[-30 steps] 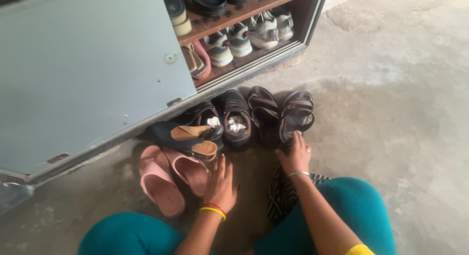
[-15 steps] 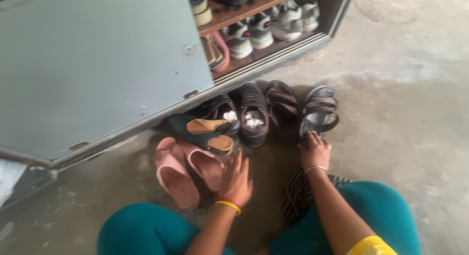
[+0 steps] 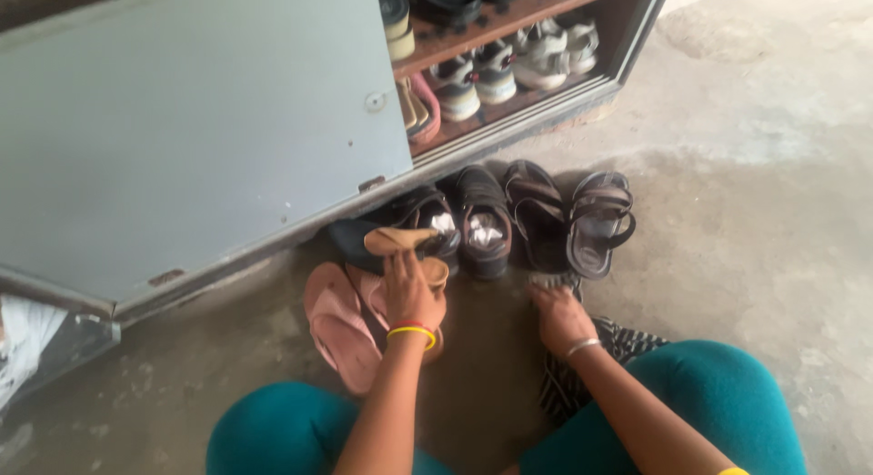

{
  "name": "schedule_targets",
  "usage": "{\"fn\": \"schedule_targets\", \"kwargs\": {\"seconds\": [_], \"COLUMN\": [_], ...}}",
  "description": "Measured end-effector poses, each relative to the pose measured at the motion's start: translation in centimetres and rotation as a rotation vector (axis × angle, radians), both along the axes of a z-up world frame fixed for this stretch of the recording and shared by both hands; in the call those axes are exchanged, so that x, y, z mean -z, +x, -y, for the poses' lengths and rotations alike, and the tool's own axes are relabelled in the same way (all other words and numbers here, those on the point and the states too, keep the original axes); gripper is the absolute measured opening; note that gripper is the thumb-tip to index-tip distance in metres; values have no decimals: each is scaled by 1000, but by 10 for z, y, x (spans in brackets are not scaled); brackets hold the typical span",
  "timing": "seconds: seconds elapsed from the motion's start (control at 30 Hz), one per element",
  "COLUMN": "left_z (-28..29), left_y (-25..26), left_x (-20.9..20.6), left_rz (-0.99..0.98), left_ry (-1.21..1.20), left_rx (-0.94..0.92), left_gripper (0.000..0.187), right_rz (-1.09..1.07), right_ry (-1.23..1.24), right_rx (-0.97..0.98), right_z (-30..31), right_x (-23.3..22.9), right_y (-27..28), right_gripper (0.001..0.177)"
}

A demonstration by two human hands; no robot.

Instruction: The person sits on the floor and scrubs several pairs of shoes with a brush, then places them into a shoe cabinet. The person handles sandals, flats, and slip-ons, wiping the soles and uppers before storing them on shelves.

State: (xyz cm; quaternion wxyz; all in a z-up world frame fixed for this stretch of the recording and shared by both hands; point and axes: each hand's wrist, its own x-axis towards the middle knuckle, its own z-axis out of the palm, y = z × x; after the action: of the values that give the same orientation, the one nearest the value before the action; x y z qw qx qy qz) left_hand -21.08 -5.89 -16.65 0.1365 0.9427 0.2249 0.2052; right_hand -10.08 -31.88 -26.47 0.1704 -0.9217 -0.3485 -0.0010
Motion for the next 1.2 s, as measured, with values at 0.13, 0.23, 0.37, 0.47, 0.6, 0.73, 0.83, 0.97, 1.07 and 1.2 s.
{"fn": "schedule_targets", "kwargs": {"seconds": [0.13, 0.23, 0.37, 0.47, 0.6, 0.73, 0.83, 0.97, 1.07, 1.2], "left_z": [-9, -12, -16, -14, -14, -23, -24, -16, 5, 41], "left_y": [4, 6, 5, 2, -5, -10, -18, -26, -36, -55], "left_x": [4, 7, 3, -4, -15, -18, -14, -15, -19, -23], "left_rz": [-250, -266, -215, -248, -268, -217, -75, 43, 143, 142], "left_ry": [-5, 73, 139, 92, 62, -78, -112, -132, -117, -200], "left_rx": [-52, -40, -32, -49, -56, -57, -1, 53, 133, 241], "left_gripper": [96, 87, 79, 76, 72, 59, 48, 33, 29, 32], "right_rz": [-220, -246, -284, -254, -289, -306, -265, -184, -167, -200], "right_ry": [-107, -93, -145, -113, -133, -144, -101, 6, 137, 251], "right_rx": [15, 24, 57, 45, 90, 109, 83, 51, 120, 151], "right_z": [14, 19, 19, 20, 21, 25, 30, 31, 35, 36], "right_x": [7, 11, 13, 9, -1, -5, -1, 7, 10, -4], "right_y": [2, 5, 2, -2, -4, -9, -10, -7, -8, -10], "right_gripper": [64, 65, 64, 62, 61, 59, 58, 60, 54, 46]}}
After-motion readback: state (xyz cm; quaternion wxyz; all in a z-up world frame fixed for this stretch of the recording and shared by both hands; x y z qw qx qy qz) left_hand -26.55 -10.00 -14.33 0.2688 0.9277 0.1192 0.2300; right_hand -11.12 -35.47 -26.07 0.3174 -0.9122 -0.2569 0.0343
